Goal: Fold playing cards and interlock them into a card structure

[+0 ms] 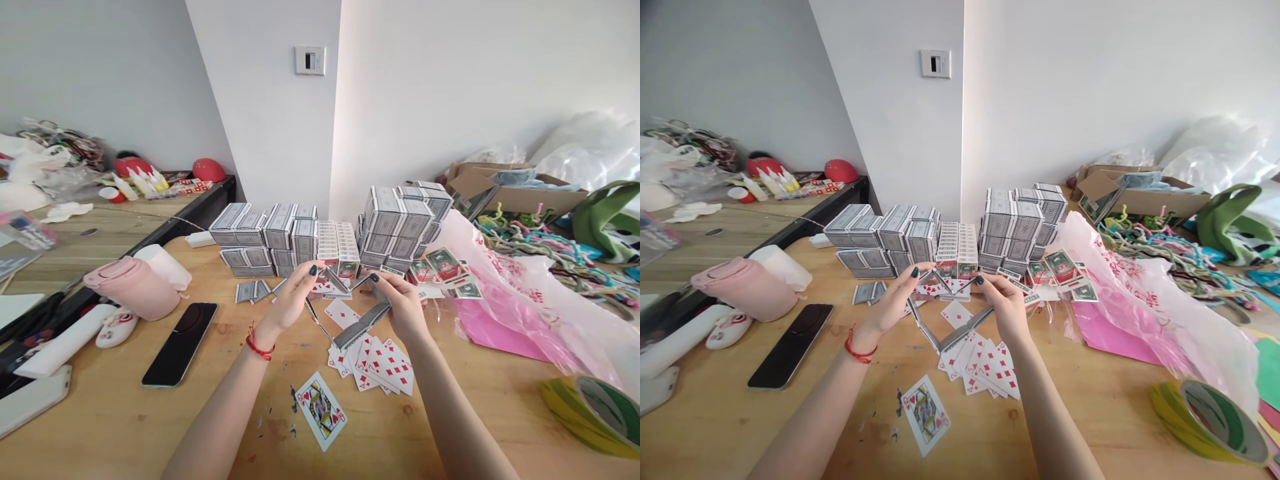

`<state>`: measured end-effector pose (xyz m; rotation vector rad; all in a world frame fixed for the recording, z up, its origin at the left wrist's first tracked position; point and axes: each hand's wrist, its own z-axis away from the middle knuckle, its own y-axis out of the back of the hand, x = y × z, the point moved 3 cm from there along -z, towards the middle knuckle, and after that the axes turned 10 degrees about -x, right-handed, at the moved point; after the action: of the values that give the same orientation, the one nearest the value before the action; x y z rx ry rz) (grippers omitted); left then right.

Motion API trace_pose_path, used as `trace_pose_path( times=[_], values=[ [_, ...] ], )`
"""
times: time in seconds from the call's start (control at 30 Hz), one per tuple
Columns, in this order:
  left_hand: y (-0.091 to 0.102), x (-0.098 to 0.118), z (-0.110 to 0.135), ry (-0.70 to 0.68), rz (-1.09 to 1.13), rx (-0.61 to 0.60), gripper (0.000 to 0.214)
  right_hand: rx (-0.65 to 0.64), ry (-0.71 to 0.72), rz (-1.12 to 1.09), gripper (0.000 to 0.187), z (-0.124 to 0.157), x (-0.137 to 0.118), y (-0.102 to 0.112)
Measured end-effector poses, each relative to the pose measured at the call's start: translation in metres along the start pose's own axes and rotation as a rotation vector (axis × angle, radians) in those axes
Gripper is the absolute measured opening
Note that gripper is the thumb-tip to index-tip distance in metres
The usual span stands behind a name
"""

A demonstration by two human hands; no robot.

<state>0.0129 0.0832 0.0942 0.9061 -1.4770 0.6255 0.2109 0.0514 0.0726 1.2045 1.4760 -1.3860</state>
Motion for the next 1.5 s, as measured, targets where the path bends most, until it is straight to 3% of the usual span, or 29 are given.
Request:
trace_pose_path(
  times=[0.37,0.63,0.8,0.97,1.13,1.3,1.4,1.5],
  values=[
    [-0.008,-0.007,-0.003,-0.068,-0.164,-0.107,0.04,-0.161,-0.218,0.011,0.03,-0.001,0.016,-0.006],
    [-0.003,-0.029,-0.01,-0.09,-0.115,-0.032,0.036,-0.117,-0.17,0.04,0.035,-0.006,0.028,-0.002],
    [-0.001,-0.035,-0.011,-0.09,-0.117,0.023,0.037,-0.157,-0.063,0.069,0.039,-0.007,0.034,-0.007],
    [0.0,-0.039,-0.011,-0.078,-0.147,0.028,0.037,-0.159,-0.061,0.087,0.042,-0.008,0.038,-0.006],
    [0.013,-0.043,-0.013,0.014,-0.148,-0.12,0.031,-0.16,-0.134,0.039,0.04,-0.009,0.051,-0.006],
    [0.03,-0.041,-0.009,0.093,-0.062,-0.259,0.028,-0.226,-0.216,-0.048,0.038,-0.003,0.064,-0.025],
    [0.039,-0.039,-0.004,0.106,-0.034,-0.246,0.025,-0.289,-0.253,-0.078,0.039,0.003,0.063,-0.038],
    [0.052,-0.036,0.001,0.126,0.045,-0.175,0.024,-0.306,-0.243,-0.051,0.041,0.003,0.058,-0.038]
  ],
)
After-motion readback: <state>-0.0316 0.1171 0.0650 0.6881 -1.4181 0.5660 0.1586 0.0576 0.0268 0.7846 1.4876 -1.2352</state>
